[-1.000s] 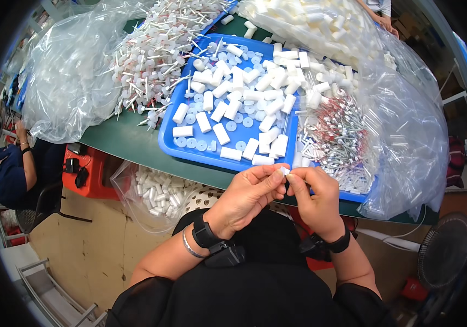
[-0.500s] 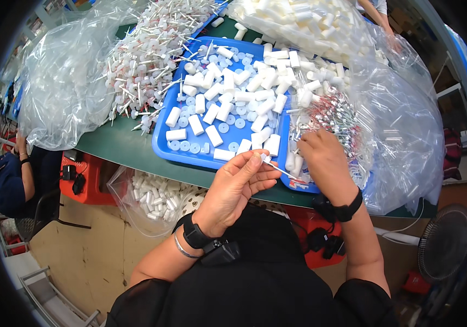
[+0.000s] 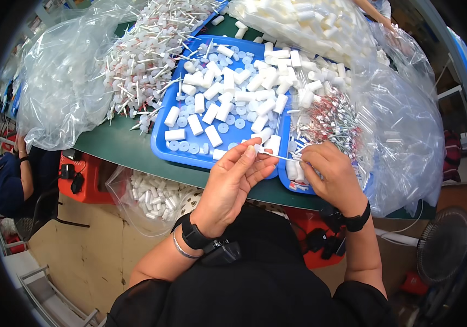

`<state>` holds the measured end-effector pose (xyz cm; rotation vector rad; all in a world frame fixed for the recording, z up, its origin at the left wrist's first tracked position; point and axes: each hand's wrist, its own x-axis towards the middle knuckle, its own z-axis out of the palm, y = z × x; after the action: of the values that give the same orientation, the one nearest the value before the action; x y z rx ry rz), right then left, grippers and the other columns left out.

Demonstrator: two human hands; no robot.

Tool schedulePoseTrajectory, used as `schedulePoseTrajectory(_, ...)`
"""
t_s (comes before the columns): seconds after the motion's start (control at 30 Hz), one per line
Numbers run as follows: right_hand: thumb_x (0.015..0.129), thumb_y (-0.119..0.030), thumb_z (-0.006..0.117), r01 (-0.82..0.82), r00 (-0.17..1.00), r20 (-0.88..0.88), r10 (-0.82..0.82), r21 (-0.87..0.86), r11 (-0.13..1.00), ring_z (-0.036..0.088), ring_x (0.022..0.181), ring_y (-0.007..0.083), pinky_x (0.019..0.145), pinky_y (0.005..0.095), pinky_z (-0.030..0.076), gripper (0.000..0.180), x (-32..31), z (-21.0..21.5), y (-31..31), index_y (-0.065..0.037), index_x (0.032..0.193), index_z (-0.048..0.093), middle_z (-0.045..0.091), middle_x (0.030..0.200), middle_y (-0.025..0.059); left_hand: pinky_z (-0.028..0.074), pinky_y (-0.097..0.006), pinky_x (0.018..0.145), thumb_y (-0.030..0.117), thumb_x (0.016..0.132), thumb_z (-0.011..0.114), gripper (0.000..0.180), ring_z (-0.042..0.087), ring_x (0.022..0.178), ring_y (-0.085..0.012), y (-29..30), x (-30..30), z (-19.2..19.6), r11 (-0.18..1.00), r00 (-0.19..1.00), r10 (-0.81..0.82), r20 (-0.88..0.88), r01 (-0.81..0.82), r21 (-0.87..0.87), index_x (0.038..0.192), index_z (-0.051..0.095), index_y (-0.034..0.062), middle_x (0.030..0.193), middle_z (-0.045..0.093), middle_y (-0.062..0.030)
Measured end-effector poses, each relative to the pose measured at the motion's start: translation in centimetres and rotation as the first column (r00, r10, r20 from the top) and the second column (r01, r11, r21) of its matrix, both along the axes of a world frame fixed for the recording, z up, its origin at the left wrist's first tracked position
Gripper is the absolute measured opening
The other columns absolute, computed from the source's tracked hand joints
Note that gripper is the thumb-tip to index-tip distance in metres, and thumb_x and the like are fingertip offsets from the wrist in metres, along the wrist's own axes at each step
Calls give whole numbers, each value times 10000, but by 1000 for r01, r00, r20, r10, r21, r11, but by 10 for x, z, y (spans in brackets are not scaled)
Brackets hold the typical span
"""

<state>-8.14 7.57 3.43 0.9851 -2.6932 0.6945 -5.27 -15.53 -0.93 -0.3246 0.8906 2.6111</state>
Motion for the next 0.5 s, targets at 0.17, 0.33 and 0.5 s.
schedulePoseTrajectory(0.17,824,-3,706,6,1000,5,-6,-26,1000,634,827,296,721,395,523,83,7,7,-3,-2,884,648,673,921,110,561,-349,1001,210,1062,565,360,677,1148,-261,6,-1,3,1000,1000,7,-2,-7,-25,1350,533,-3,1162,676,-163)
schedulePoseTrajectory(0.33,822,7,707,21,1000,-5,-21,-34,999,634,821,295,721,396,523,87,8,7,-3,-1,884,648,673,918,106,556,-356,1011,207,1060,569,351,678,1146,-268,7,0,0,998,1000,18,-17,-18,-52,1341,538,-1,1157,677,-166)
schedulePoseTrajectory(0.5,814,8,711,28,999,-20,-29,-27,999,635,822,293,724,394,525,96,10,6,-3,-2,885,647,673,916,105,556,-358,1012,199,1057,575,347,680,1141,-272,6,1,-2,998,1000,29,-11,-30,-58,1338,538,-2,1153,677,-167)
